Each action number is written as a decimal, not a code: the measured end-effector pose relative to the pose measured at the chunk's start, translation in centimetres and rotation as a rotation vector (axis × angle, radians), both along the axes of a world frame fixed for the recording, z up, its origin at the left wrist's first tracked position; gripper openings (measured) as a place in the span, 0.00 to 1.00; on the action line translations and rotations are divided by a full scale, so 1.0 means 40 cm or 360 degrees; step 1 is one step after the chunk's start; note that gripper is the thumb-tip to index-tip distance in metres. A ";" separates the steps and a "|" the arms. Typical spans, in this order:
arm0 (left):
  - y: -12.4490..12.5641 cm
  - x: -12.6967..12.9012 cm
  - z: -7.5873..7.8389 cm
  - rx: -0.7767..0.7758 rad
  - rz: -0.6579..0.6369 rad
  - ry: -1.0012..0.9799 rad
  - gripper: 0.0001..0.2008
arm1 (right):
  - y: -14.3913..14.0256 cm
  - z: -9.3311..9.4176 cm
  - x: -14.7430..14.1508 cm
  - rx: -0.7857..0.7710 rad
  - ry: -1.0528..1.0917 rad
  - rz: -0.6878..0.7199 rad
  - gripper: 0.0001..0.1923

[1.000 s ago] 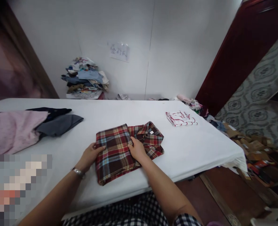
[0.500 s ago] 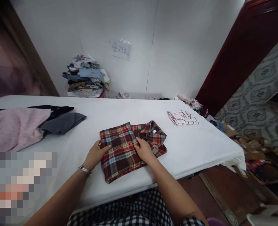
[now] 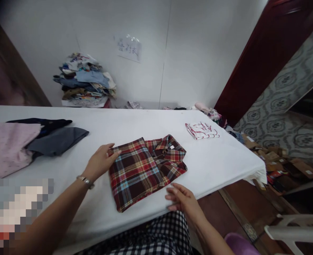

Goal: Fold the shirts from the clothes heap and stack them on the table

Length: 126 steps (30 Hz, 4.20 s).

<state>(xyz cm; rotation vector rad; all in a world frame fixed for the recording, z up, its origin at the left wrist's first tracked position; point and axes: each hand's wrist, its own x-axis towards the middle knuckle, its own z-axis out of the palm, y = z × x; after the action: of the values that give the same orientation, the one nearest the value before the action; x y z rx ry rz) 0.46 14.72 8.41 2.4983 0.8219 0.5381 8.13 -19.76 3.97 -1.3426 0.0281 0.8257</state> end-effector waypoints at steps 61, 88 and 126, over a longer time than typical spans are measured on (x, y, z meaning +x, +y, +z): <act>-0.104 -0.126 -0.058 -0.1324 -0.0044 -0.0320 0.25 | 0.176 -0.003 0.185 -0.0189 -0.1111 0.0245 0.30; -0.065 -0.089 -0.087 -0.0479 0.0009 0.0000 0.25 | 0.203 -0.041 0.233 -0.0725 -0.1741 0.0280 0.30; -0.196 -0.060 -0.013 0.0710 -0.0841 0.0010 0.16 | 0.141 -0.001 -0.090 0.0480 0.0237 0.0460 0.30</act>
<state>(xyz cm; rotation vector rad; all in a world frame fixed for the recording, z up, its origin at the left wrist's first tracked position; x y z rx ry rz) -1.95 6.87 7.89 2.9589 0.0118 0.5654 4.52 -14.11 3.92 -1.0108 -0.1718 1.1254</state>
